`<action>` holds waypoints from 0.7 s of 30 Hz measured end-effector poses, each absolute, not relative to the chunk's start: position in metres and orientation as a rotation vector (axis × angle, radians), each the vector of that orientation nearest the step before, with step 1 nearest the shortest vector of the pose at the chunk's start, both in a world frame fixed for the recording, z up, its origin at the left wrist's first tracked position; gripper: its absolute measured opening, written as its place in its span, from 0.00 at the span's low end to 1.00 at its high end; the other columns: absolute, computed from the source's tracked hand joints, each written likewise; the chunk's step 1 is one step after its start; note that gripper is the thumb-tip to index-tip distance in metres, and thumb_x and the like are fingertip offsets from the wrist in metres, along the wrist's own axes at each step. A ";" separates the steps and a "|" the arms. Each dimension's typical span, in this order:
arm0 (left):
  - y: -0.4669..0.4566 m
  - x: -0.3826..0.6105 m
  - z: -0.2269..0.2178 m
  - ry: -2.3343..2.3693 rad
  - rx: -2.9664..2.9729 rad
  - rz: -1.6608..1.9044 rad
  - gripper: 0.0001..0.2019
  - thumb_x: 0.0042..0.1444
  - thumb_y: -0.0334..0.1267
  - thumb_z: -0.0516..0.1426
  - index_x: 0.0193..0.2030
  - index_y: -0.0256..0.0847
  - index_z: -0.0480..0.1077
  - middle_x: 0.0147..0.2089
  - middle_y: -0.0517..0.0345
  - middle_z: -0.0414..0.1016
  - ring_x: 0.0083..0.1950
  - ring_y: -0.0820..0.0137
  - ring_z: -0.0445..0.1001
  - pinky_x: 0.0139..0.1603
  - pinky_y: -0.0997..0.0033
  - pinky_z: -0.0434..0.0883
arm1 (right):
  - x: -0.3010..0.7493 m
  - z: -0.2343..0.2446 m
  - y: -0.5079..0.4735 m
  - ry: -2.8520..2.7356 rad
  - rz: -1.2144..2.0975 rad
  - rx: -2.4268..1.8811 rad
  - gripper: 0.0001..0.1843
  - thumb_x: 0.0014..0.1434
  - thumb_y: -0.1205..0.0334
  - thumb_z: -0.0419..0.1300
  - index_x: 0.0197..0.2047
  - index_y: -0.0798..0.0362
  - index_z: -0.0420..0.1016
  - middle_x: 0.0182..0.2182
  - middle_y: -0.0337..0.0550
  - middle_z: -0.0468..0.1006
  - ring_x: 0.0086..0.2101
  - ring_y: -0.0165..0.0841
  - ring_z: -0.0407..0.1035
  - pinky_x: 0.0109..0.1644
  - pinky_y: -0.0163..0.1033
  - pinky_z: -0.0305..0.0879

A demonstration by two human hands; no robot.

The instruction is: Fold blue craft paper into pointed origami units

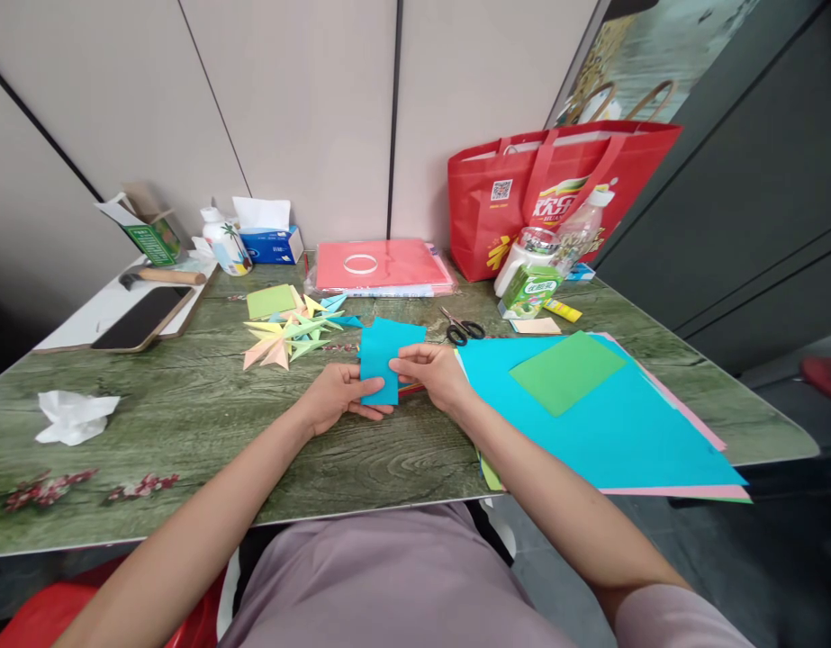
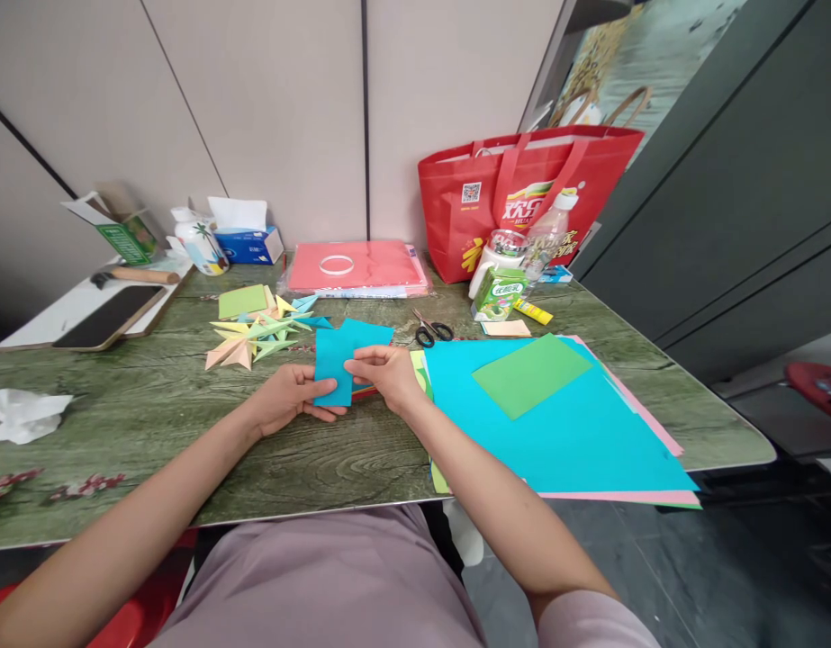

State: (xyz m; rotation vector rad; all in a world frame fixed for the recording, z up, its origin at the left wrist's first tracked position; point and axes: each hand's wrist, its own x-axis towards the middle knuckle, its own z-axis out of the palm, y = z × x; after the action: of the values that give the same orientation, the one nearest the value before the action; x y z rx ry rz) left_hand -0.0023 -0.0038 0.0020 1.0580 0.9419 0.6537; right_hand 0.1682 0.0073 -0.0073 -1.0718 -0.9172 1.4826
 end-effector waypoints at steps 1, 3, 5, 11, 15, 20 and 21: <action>-0.004 -0.002 0.002 0.948 1.056 0.656 0.15 0.41 0.42 0.65 0.33 0.33 0.73 0.30 0.48 0.78 0.31 0.62 0.78 0.30 0.67 0.76 | 0.168 -0.007 0.007 -0.912 1.487 -1.073 0.21 0.23 0.60 0.73 0.24 0.56 0.73 0.20 0.35 0.75 0.21 0.25 0.67 0.29 0.35 0.68; -0.004 -0.002 0.003 0.959 1.056 0.659 0.15 0.41 0.42 0.65 0.32 0.33 0.73 0.29 0.48 0.78 0.31 0.63 0.78 0.29 0.67 0.76 | 0.168 -0.006 0.007 -0.902 1.492 -1.077 0.21 0.23 0.59 0.73 0.24 0.56 0.73 0.20 0.35 0.75 0.21 0.25 0.67 0.29 0.35 0.69; -0.004 -0.001 0.003 0.966 1.060 0.657 0.15 0.40 0.42 0.66 0.31 0.32 0.73 0.29 0.48 0.78 0.30 0.63 0.78 0.28 0.67 0.75 | 0.167 -0.006 0.007 -0.893 1.490 -1.081 0.21 0.23 0.59 0.73 0.23 0.56 0.73 0.20 0.34 0.75 0.21 0.25 0.67 0.30 0.36 0.69; -0.002 -0.003 0.000 0.967 1.071 0.683 0.16 0.37 0.42 0.67 0.30 0.32 0.73 0.27 0.49 0.78 0.29 0.63 0.77 0.27 0.69 0.75 | 0.166 -0.008 0.007 -0.922 1.449 -1.058 0.21 0.23 0.58 0.73 0.24 0.56 0.73 0.20 0.35 0.75 0.21 0.26 0.67 0.29 0.37 0.69; -0.002 -0.003 -0.002 0.964 1.092 0.698 0.16 0.39 0.43 0.66 0.31 0.33 0.73 0.28 0.49 0.78 0.29 0.63 0.77 0.28 0.67 0.75 | 0.167 -0.009 0.007 -0.958 1.419 -1.038 0.20 0.25 0.58 0.72 0.24 0.55 0.74 0.21 0.35 0.75 0.22 0.27 0.67 0.30 0.38 0.70; -0.002 -0.003 0.000 0.939 1.114 0.737 0.18 0.43 0.48 0.63 0.33 0.33 0.73 0.29 0.51 0.77 0.30 0.65 0.76 0.34 0.62 0.74 | 0.170 -0.009 0.008 -0.969 1.419 -1.027 0.20 0.26 0.59 0.72 0.25 0.56 0.74 0.21 0.35 0.75 0.22 0.26 0.67 0.30 0.37 0.70; -0.002 -0.002 0.000 0.939 1.108 0.760 0.17 0.44 0.48 0.62 0.31 0.33 0.72 0.27 0.53 0.77 0.29 0.67 0.75 0.34 0.62 0.74 | 0.170 -0.010 0.008 -0.971 1.422 -1.027 0.20 0.26 0.59 0.72 0.26 0.56 0.74 0.21 0.35 0.76 0.22 0.26 0.67 0.30 0.37 0.70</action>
State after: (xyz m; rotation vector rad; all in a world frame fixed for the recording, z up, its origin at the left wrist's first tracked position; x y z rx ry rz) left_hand -0.0023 -0.0019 0.0000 1.1082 0.9387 0.7597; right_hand 0.1700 0.0083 -0.0095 -1.0270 -0.9705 1.4224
